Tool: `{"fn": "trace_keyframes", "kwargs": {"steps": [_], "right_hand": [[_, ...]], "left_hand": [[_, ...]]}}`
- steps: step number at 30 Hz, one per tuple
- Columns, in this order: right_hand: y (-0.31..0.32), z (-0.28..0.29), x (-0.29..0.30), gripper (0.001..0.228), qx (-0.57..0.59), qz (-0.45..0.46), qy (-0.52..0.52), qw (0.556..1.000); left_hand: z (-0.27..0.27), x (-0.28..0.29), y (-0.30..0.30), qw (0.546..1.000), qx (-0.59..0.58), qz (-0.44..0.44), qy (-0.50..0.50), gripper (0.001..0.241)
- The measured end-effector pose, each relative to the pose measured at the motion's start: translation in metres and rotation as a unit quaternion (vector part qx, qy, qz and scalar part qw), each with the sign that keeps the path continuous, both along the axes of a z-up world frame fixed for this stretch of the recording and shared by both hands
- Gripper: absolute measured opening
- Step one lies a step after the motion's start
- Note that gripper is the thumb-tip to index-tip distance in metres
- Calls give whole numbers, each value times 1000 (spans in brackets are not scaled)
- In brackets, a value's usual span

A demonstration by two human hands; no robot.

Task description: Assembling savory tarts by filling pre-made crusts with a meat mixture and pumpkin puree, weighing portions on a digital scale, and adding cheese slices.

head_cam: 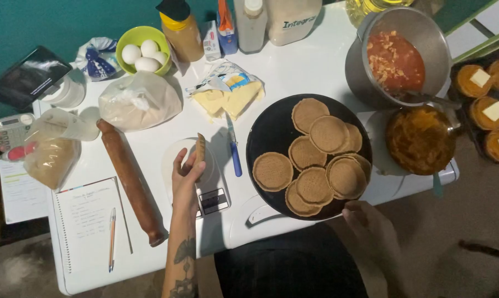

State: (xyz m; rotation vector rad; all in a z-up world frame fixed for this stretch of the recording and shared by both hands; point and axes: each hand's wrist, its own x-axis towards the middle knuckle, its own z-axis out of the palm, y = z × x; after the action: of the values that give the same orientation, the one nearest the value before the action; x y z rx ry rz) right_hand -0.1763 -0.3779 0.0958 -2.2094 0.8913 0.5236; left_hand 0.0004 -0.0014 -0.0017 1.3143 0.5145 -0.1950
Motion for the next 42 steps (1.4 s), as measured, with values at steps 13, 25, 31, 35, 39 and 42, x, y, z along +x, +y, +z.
{"fn": "trace_keyframes", "kwargs": {"steps": [13,25,31,35,39,42], "right_hand": [[-41,-19,-29,34,14,-24,-103,994],[-66,-9,-44,40,6,-29,-111,993],[-78,-3,-34,45,51,-69,-7,996],[-85,0,-36,47,47,-81,-18,995],[-97,-9,-42,47,58,-89,-16,994],[-99,-2,-39,43,61,-75,-43,994]], "left_hand": [[42,33,-118,815,418,-293,-277,116],[5,74,-191,639,549,-367,-395,105],[-48,71,-261,795,428,-347,-254,36],[-53,75,-285,789,453,-361,-204,31],[-100,90,-279,805,428,-357,-203,28],[-102,104,-260,866,306,-385,-91,24]]}}
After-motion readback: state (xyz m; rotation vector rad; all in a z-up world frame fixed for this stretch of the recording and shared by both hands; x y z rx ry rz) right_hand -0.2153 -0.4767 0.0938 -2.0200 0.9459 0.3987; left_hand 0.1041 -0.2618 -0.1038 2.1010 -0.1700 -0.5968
